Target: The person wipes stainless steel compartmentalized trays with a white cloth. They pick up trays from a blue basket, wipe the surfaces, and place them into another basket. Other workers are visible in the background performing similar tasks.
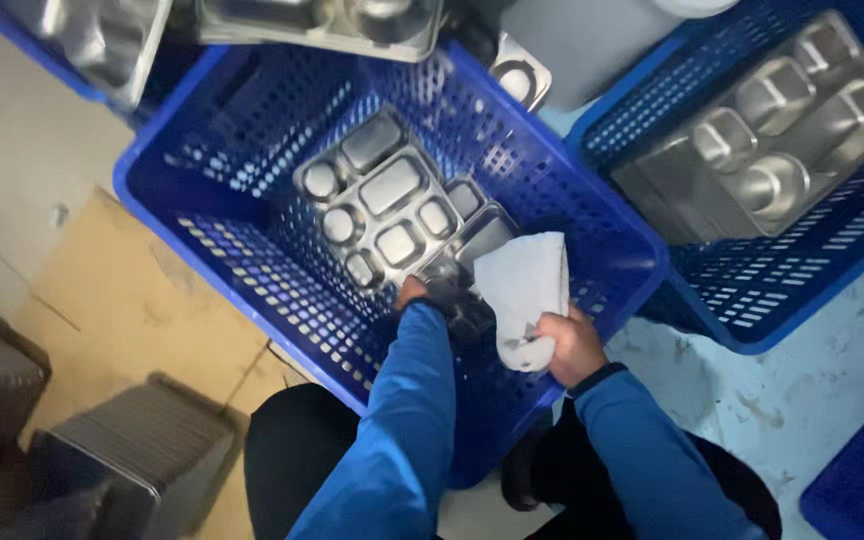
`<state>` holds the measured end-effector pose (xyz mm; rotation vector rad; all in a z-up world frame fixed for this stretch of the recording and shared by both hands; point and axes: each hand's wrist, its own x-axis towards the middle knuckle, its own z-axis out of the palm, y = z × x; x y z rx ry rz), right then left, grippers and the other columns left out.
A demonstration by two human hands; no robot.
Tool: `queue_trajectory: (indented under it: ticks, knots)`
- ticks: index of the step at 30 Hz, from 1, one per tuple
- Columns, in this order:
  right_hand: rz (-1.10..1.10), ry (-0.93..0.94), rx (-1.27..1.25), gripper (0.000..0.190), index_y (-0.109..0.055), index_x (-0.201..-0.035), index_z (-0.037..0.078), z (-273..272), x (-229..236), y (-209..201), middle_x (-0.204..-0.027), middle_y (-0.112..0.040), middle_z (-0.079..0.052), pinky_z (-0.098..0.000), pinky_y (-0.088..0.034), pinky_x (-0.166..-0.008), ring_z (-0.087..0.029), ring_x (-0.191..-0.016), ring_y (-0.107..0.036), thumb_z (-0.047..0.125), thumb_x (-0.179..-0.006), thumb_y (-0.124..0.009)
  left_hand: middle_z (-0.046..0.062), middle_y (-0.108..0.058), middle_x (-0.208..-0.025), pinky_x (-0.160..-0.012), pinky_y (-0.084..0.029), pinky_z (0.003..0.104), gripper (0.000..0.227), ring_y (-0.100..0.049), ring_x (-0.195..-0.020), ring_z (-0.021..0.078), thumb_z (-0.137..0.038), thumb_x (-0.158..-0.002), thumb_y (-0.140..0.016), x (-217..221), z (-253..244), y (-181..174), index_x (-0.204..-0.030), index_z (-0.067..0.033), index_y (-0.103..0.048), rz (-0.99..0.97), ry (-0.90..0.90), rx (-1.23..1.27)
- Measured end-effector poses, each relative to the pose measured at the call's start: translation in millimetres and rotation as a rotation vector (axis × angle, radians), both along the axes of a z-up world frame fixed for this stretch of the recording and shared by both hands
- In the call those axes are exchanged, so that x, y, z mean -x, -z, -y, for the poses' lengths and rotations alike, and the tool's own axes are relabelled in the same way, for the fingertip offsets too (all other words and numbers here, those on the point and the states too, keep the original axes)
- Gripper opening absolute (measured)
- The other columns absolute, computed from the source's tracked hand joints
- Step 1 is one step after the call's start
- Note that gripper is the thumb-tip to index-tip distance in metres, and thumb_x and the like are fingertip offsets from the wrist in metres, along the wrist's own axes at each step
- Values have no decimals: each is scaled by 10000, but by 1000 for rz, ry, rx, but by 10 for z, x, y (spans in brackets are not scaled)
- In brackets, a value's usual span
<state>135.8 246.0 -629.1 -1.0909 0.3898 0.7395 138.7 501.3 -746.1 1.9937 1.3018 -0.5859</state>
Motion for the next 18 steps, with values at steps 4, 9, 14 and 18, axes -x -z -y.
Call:
queue_trajectory:
  ticks: [4,9,14,18]
  knots:
    - [12,74,73,582,-578,-1327,3,-196,-251,-327,-1149,-687,-131,-401,-534,-864,-271,-1005,-670,-22,-750,-510,179,-729,-1229,-979,-528,484,332,-682,-1153,374,-297,-1023,-490,-219,-4,-385,-1236,-136,-687,136,84,-5]
    - [95,72,-62,607,-552,-1332,-29,-315,-178,-589,-1176,-690,-161,-417,-543,-927,-302,-1051,-685,-22,-729,-492,177,-735,-1199,-963,-532,473,319,-685,-1129,369,-279,-1006,-520,29,-43,-372,-1215,-127,-705,146,51,-32]
    - [156,105,-77,591,-541,-1354,-73,-245,-27,-655,-1205,-669,-189,-439,-527,-964,-331,-1099,-659,-27,-766,-501,175,-741,-1169,-947,-535,461,305,-689,-1104,363,-262,-988,-551,249,86,107,-1194,-118,-724,118,-57,9]
    - [145,112,-67,597,-536,-1340,-72,-187,-207,-758,-1200,-686,-188,-449,-545,-971,-340,-1094,-685,-27,-746,-487,173,-746,-1146,-934,-537,452,295,-691,-1084,359,-248,-974,-575,83,161,293,-1177,-110,-739,246,-48,-17]
